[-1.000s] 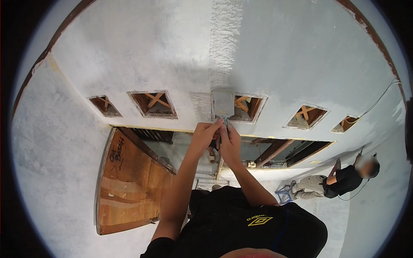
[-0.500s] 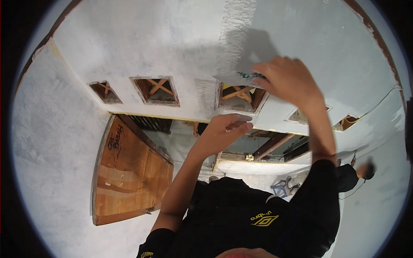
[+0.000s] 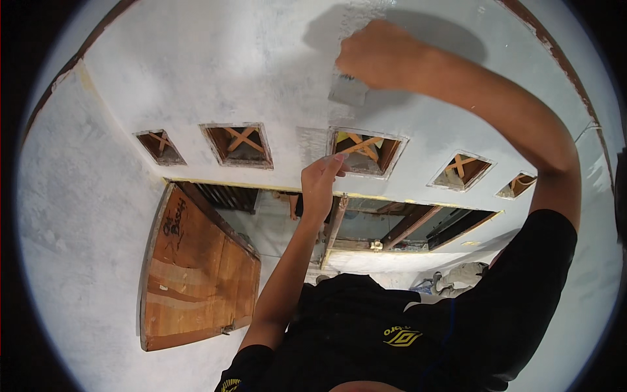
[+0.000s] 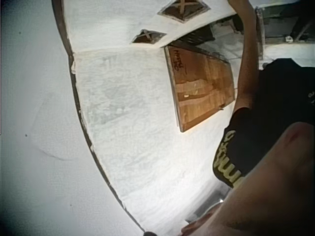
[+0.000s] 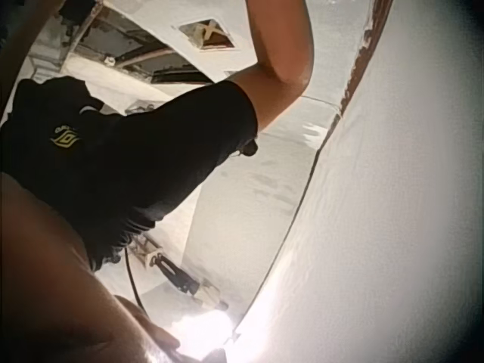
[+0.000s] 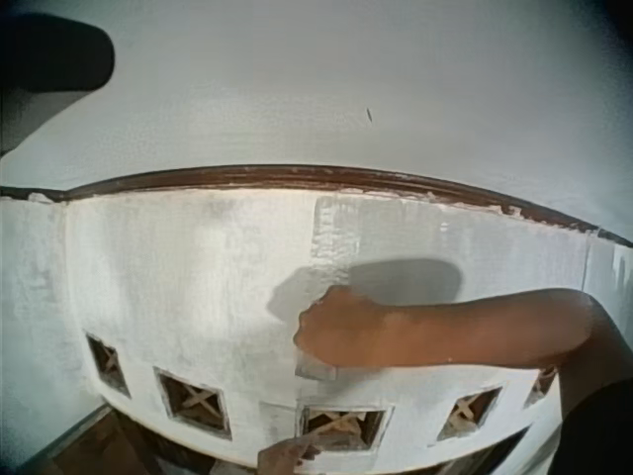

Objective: Plastering a ceiling using a putty knife and a container of compound.

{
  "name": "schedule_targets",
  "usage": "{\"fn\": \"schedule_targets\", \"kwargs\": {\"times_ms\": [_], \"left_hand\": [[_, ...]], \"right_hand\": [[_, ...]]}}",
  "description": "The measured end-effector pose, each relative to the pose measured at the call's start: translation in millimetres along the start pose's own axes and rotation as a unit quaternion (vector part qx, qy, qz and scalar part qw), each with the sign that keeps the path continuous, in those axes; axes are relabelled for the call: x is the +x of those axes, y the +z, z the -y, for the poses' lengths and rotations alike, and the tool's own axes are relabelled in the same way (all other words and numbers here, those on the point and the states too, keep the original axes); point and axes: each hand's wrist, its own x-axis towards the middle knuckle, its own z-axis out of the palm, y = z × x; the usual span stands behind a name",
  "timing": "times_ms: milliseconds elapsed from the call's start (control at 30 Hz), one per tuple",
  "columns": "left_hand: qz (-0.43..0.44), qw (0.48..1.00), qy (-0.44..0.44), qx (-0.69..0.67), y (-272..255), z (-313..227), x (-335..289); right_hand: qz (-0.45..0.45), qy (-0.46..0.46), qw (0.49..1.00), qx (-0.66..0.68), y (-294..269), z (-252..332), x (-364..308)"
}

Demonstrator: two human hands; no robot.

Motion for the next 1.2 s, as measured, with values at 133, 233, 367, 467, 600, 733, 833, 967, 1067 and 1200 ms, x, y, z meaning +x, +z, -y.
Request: {"fn": "schedule_targets", "kwargs": {"times_ms": [133,233,367,467,600,733,833,967,1067,1200], "left_hand": [[0.009,0.999,0.025,-0.039,0,2,12],[-0.001,0.999,0.021,-0.048,2,-11,12],[0.035,0.998,0.037,-0.042,3,-10,21],[0.042,0.997,0.038,-0.053,2,-13,22],[0.012,0.994,0.004,-0.108,-4,-28,19],[-0.043,0.993,0.022,-0.111,-14,-39,5],[-0.162,0.971,0.048,-0.168,-21,-38,-15],[-0.156,0.973,0.081,-0.146,-36,-17,-66],[-0.058,0.997,0.012,0.043,-42,-49,-115],[0.128,0.991,-0.042,0.014,-71,-106,-196]], "right_hand": [[0.088,0.030,0.988,-0.125,-63,-32,-8],[0.046,0.112,0.975,-0.187,-108,-37,-18],[0.031,0.177,0.939,-0.292,-138,-41,-28],[-0.067,0.146,0.934,-0.319,-140,-34,-45],[0.019,0.190,0.930,-0.314,-124,-11,-61],[-0.158,0.212,0.949,-0.169,-92,35,-72],[-0.224,0.231,0.943,0.087,-50,63,-55],[-0.290,0.226,0.767,0.526,38,124,-26],[-0.156,0.207,0.539,0.801,73,191,15],[-0.029,0.112,0.387,0.915,68,287,74]]}}
